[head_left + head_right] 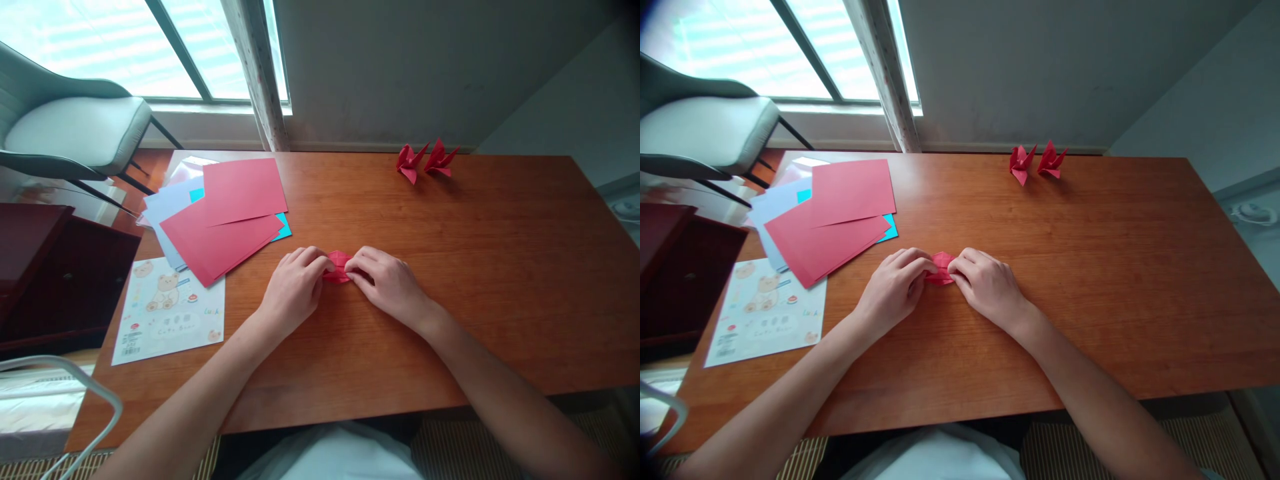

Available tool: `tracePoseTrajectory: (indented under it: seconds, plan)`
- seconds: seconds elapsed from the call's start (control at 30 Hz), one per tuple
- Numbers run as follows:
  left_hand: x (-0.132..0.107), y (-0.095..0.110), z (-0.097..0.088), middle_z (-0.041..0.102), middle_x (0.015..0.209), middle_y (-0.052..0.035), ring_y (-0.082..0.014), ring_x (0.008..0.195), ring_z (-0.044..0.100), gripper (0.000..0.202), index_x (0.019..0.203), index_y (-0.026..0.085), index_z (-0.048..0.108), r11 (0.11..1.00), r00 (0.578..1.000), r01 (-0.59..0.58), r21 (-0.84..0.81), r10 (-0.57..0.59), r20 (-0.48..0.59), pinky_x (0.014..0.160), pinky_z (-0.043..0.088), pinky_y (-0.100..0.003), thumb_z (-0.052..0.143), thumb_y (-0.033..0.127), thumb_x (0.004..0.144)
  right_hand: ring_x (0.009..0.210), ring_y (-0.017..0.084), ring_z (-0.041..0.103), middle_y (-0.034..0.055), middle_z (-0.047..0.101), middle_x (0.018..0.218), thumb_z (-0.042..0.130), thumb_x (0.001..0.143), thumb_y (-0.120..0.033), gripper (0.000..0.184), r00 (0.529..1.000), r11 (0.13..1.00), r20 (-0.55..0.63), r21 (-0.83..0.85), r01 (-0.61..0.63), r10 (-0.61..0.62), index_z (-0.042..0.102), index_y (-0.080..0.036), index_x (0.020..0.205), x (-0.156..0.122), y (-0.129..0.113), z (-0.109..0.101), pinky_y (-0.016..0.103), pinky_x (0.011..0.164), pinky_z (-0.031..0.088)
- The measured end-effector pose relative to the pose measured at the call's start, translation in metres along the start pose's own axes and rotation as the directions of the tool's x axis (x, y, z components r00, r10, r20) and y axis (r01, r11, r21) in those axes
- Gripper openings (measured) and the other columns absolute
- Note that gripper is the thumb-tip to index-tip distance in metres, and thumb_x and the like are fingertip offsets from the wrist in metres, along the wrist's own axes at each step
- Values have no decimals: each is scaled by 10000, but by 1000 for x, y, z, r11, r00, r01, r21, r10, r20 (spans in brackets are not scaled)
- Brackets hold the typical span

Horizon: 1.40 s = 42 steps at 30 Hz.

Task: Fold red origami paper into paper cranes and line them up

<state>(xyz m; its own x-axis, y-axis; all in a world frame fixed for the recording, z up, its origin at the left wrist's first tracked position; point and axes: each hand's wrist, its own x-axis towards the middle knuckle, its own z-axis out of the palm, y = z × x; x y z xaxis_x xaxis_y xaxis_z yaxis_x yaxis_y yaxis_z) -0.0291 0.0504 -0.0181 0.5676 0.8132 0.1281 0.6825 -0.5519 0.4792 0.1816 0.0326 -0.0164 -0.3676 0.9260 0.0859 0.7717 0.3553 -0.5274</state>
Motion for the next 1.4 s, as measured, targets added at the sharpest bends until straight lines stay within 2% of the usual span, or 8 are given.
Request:
tracePoseTrajectory:
  seconds: [0.27,0.4,0.57,0.73,0.8,0.93,1.1,1.4]
  plan:
    - [0,2,1,654,1011,-62,-213,937,594,223,962,213,621,1000,999,-9,-4,9,-47,842,467,-363,423,115,933,804,176,609,11,654,863,652,916,-334,128,995,996,-76,-51,-69,65,624,-236,838,1,-6,9,285,667,392]
    - [0,4,2,659,999,-61,-210,922,595,182,989,205,629,1000,998,1,-5,-1,-63,837,468,-358,453,172,956,815,172,613,4,664,858,666,905,-296,117,994,995,-60,-26,-94,93,620,-239,813,2,-7,9,278,673,388]
    - [1,3,5,661,980,-46,-195,897,592,173,920,213,649,1000,996,14,2,-14,-93,840,465,-344,486,228,976,782,167,613,-1,674,832,645,913,-283,113,992,993,-49,14,-116,117,646,-241,807,4,-7,6,282,681,398]
    - [2,5,4,657,984,-44,-197,896,583,169,925,217,657,999,995,44,25,-42,-91,835,463,-344,496,237,973,719,160,603,-1,683,817,646,910,-273,71,974,983,-143,65,-170,178,663,-236,852,13,-3,8,287,697,429]
    - [2,6,3,653,1043,-51,-212,939,580,148,953,222,660,996,992,70,61,-63,-109,852,457,-362,515,251,964,748,169,614,13,679,840,672,890,-258,28,973,986,-167,68,-150,160,671,-232,880,17,0,8,289,710,444]
    - [2,6,1,634,1154,-72,-254,1037,568,142,1025,223,654,986,988,110,125,-95,-121,880,440,-400,559,280,936,831,178,632,32,683,921,664,883,-204,49,988,994,-128,86,-73,84,694,-234,906,24,3,5,289,747,470]
    - [6,3,1,645,1122,-80,-255,1014,580,223,1127,214,633,982,985,138,131,-122,-121,886,434,-407,573,248,914,777,163,625,12,688,865,683,838,-148,81,994,988,-50,124,-95,102,686,-229,840,31,4,0,284,712,470]
    - [26,-14,-9,677,956,-34,-182,848,615,200,986,249,738,999,999,37,-9,-37,-25,766,439,-310,556,191,924,792,171,620,15,685,870,677,844,-162,67,993,989,-68,126,-84,93,690,-227,834,33,5,3,293,711,468]
